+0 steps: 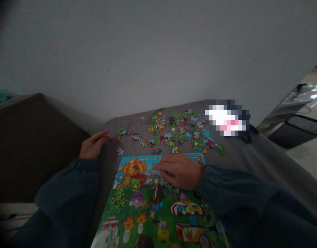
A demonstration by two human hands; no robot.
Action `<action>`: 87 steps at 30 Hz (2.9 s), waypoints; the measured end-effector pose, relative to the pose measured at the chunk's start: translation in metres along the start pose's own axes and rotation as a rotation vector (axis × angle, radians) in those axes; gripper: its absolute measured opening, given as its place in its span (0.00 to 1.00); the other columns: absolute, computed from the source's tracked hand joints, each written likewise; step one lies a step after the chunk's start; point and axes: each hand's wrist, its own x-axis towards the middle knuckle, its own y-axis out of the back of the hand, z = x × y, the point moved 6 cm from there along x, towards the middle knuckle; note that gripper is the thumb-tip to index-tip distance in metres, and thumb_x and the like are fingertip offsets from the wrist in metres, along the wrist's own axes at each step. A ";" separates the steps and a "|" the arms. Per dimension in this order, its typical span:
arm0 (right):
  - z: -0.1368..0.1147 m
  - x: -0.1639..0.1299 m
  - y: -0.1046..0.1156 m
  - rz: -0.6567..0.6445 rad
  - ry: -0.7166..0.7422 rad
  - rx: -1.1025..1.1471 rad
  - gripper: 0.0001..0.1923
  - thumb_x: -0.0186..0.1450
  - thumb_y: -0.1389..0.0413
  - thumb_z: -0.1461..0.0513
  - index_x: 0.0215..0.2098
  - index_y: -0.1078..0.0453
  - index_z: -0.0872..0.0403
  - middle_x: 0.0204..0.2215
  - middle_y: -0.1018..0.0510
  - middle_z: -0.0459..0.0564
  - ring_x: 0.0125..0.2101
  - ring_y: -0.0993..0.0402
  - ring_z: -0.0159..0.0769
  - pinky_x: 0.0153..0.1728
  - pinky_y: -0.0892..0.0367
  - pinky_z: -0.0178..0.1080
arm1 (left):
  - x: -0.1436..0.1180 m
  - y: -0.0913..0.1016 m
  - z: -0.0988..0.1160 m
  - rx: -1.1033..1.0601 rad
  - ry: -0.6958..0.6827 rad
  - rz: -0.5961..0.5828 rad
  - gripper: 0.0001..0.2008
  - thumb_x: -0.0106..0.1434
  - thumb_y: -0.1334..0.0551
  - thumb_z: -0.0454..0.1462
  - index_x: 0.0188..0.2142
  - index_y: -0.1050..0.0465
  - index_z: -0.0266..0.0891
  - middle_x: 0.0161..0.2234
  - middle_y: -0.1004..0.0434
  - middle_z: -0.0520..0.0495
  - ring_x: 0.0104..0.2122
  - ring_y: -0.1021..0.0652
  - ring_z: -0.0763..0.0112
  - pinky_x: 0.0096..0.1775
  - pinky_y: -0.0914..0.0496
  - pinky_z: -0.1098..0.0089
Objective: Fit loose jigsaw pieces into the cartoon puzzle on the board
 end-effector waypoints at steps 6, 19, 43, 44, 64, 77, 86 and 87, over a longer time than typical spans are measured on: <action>-0.001 0.001 0.001 0.002 0.006 0.005 0.13 0.68 0.52 0.66 0.44 0.26 0.56 0.36 0.19 0.51 0.35 0.24 0.34 0.37 0.30 0.37 | -0.008 -0.015 0.013 0.216 -0.169 -0.147 0.13 0.66 0.39 0.42 0.46 0.26 0.37 0.44 0.23 0.44 0.44 0.24 0.61 0.47 0.29 0.56; 0.000 0.000 -0.004 -0.020 0.044 -0.048 0.12 0.68 0.52 0.66 0.43 0.27 0.55 0.36 0.19 0.51 0.36 0.24 0.33 0.38 0.30 0.37 | -0.029 -0.039 0.063 0.412 -0.480 -0.324 0.19 0.64 0.44 0.48 0.49 0.23 0.45 0.48 0.21 0.43 0.50 0.27 0.54 0.54 0.39 0.53; 0.002 0.002 -0.009 -0.113 0.054 -0.130 0.12 0.68 0.52 0.65 0.44 0.27 0.55 0.37 0.20 0.50 0.35 0.24 0.35 0.36 0.32 0.36 | -0.022 -0.107 0.080 0.382 -0.619 -0.503 0.11 0.61 0.37 0.47 0.38 0.21 0.46 0.42 0.19 0.49 0.46 0.27 0.59 0.51 0.39 0.57; 0.002 0.002 -0.010 -0.113 0.054 -0.129 0.12 0.68 0.52 0.65 0.43 0.27 0.55 0.37 0.20 0.50 0.35 0.24 0.35 0.36 0.32 0.36 | -0.022 -0.108 0.081 0.366 -0.617 -0.499 0.11 0.61 0.37 0.47 0.37 0.21 0.46 0.42 0.19 0.48 0.46 0.26 0.59 0.51 0.38 0.57; 0.001 0.004 -0.011 -0.119 0.088 -0.127 0.13 0.67 0.52 0.66 0.44 0.27 0.55 0.34 0.21 0.49 0.34 0.25 0.35 0.34 0.35 0.37 | 0.024 -0.163 0.134 0.507 -0.694 -0.531 0.22 0.65 0.44 0.52 0.49 0.25 0.41 0.51 0.25 0.42 0.53 0.30 0.56 0.57 0.43 0.56; 0.002 0.005 -0.012 -0.186 0.108 -0.186 0.12 0.66 0.51 0.65 0.44 0.28 0.54 0.37 0.21 0.46 0.37 0.26 0.34 0.33 0.37 0.37 | 0.024 -0.211 0.146 0.448 -0.600 -0.837 0.13 0.59 0.35 0.46 0.36 0.22 0.38 0.35 0.20 0.47 0.37 0.24 0.65 0.40 0.35 0.68; 0.004 0.006 -0.011 -0.205 0.101 -0.186 0.12 0.68 0.51 0.63 0.45 0.28 0.53 0.38 0.21 0.46 0.37 0.26 0.34 0.33 0.36 0.37 | 0.039 -0.199 0.151 0.491 -0.458 -1.057 0.16 0.54 0.35 0.49 0.35 0.22 0.40 0.33 0.19 0.49 0.34 0.23 0.66 0.36 0.33 0.70; 0.004 0.006 -0.011 -0.209 0.102 -0.184 0.12 0.68 0.50 0.63 0.45 0.28 0.53 0.38 0.21 0.46 0.36 0.26 0.34 0.33 0.36 0.37 | 0.038 -0.200 0.152 0.513 -0.461 -1.065 0.17 0.54 0.34 0.50 0.36 0.21 0.40 0.34 0.19 0.49 0.35 0.23 0.65 0.36 0.34 0.69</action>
